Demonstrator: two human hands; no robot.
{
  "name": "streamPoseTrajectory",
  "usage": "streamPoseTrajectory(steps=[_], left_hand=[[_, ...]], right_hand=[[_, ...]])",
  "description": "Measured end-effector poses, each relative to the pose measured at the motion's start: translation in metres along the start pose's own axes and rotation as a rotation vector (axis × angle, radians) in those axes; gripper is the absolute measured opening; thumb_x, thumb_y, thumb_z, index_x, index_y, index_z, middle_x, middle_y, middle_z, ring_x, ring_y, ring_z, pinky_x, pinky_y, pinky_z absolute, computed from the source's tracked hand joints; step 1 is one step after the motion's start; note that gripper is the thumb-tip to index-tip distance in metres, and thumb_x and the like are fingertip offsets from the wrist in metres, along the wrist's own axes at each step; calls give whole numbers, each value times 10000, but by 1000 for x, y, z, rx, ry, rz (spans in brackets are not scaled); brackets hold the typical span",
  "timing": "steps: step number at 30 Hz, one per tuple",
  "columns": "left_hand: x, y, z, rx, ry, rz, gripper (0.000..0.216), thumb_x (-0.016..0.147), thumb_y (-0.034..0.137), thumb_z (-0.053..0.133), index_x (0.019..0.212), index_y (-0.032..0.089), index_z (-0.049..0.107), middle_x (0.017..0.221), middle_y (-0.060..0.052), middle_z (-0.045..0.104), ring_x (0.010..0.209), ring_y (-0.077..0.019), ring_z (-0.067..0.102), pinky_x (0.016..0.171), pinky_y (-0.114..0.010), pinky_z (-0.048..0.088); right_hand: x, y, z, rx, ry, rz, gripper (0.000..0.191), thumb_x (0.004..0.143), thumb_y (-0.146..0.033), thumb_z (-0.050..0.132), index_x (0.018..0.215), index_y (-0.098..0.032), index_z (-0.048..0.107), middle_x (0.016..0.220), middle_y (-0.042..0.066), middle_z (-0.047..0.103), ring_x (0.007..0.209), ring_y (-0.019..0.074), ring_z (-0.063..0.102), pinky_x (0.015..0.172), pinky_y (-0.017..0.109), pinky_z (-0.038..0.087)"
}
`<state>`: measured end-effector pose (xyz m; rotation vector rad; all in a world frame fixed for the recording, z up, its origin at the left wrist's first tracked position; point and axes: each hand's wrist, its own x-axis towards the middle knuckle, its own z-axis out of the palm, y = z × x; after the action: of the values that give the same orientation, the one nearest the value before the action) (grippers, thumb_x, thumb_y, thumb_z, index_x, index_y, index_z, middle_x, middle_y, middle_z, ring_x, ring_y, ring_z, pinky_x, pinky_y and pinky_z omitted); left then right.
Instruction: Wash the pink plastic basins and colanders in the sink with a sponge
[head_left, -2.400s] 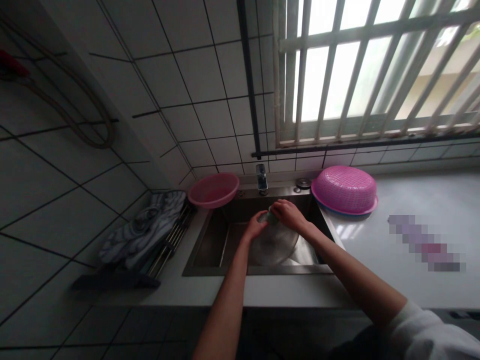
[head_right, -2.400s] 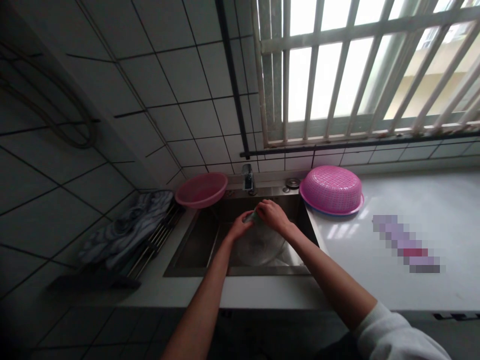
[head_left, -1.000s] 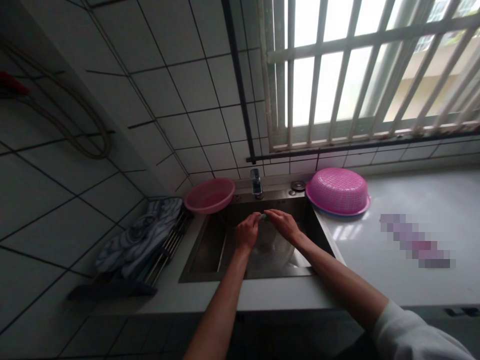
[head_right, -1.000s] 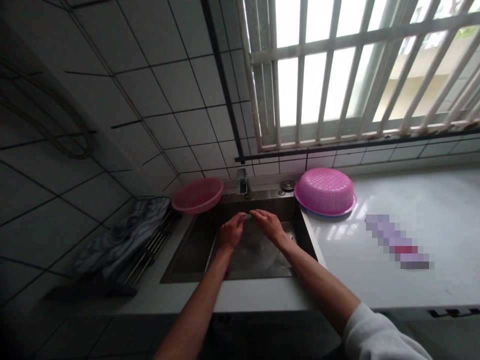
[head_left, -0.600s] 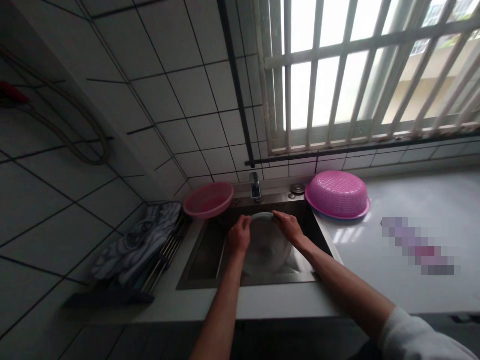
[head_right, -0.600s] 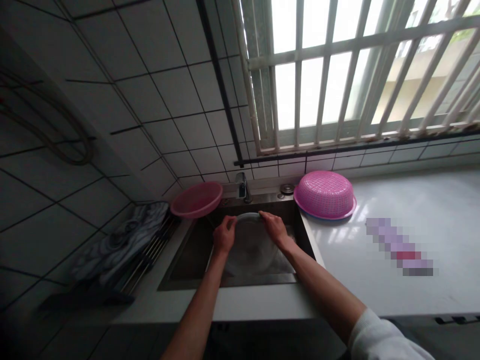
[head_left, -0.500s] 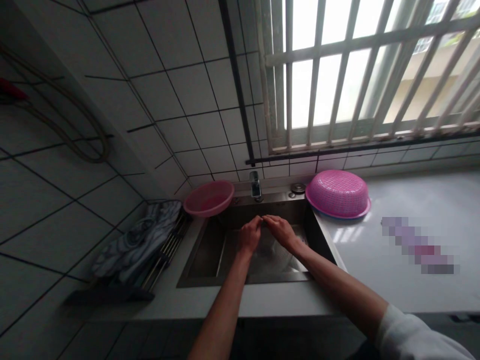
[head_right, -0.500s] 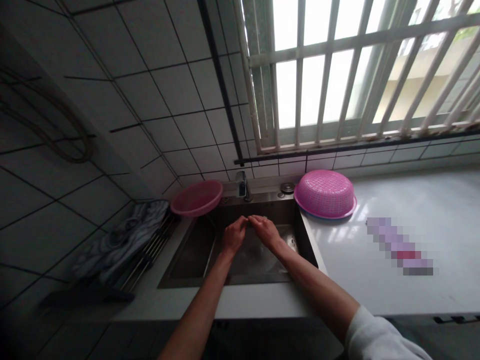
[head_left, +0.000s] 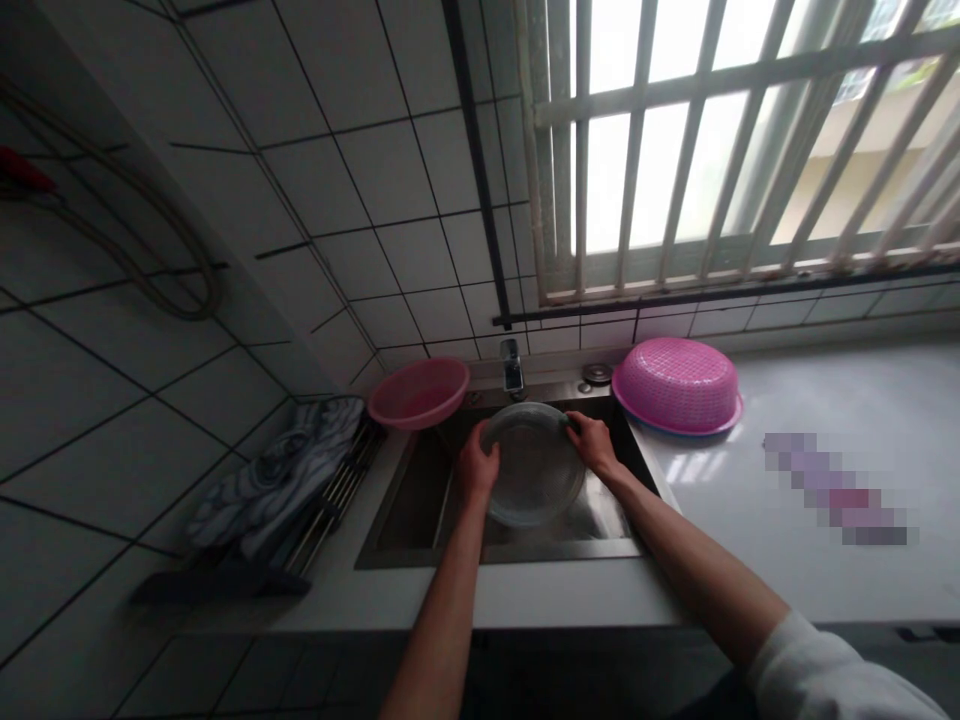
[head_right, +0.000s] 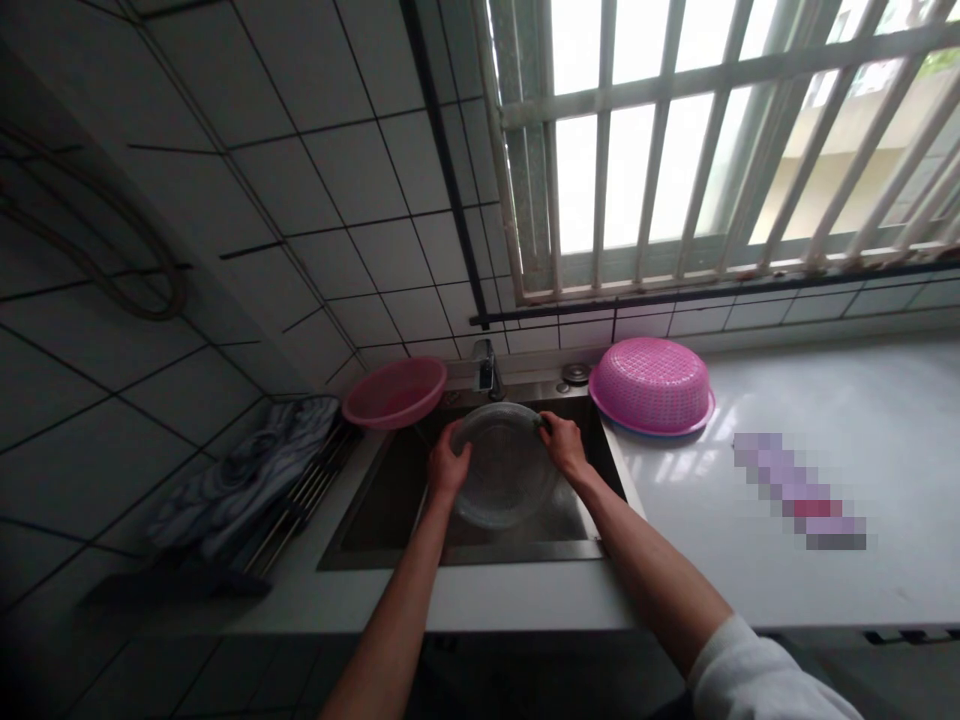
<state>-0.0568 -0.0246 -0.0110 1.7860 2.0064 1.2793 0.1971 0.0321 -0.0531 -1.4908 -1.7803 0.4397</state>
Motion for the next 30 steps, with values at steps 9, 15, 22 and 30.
streamPoseTrajectory(steps=[9, 15, 22, 30], left_hand=[[-2, 11, 7, -32, -273, 188, 313, 940, 193, 585, 1194, 322, 715, 1230, 12, 743, 1145, -172, 693, 1023, -305, 519], [-4, 17, 3, -42, -132, 134, 272, 965, 233, 568, 1185, 294, 715, 1232, -6, 744, 1135, -175, 694, 1008, -290, 515], [2, 3, -6, -70, 91, -6, 289, 975, 231, 525, 1225, 218, 668, 1238, -72, 733, 1120, -204, 695, 986, -303, 516], [-8, 23, 17, -6, -386, 185, 266, 928, 164, 572, 1107, 297, 717, 1154, 1, 763, 1088, -180, 705, 967, -288, 516]], right_hand=[[-13, -36, 12, -75, -162, -255, 366, 937, -168, 583, 1265, -286, 694, 1229, 37, 736, 1066, 217, 726, 966, 312, 549], [-7, -32, 8, 19, -79, -268, 334, 954, -235, 593, 1272, -276, 684, 1219, 45, 738, 1049, 205, 725, 959, 306, 545], [1, 9, -1, 70, -29, 24, 294, 899, -252, 655, 1179, -222, 739, 1082, 77, 780, 989, 252, 747, 897, 336, 566], [-16, -42, 23, 21, -178, -348, 360, 914, -138, 612, 1225, -279, 724, 1213, 32, 743, 1078, 217, 727, 978, 314, 549]])
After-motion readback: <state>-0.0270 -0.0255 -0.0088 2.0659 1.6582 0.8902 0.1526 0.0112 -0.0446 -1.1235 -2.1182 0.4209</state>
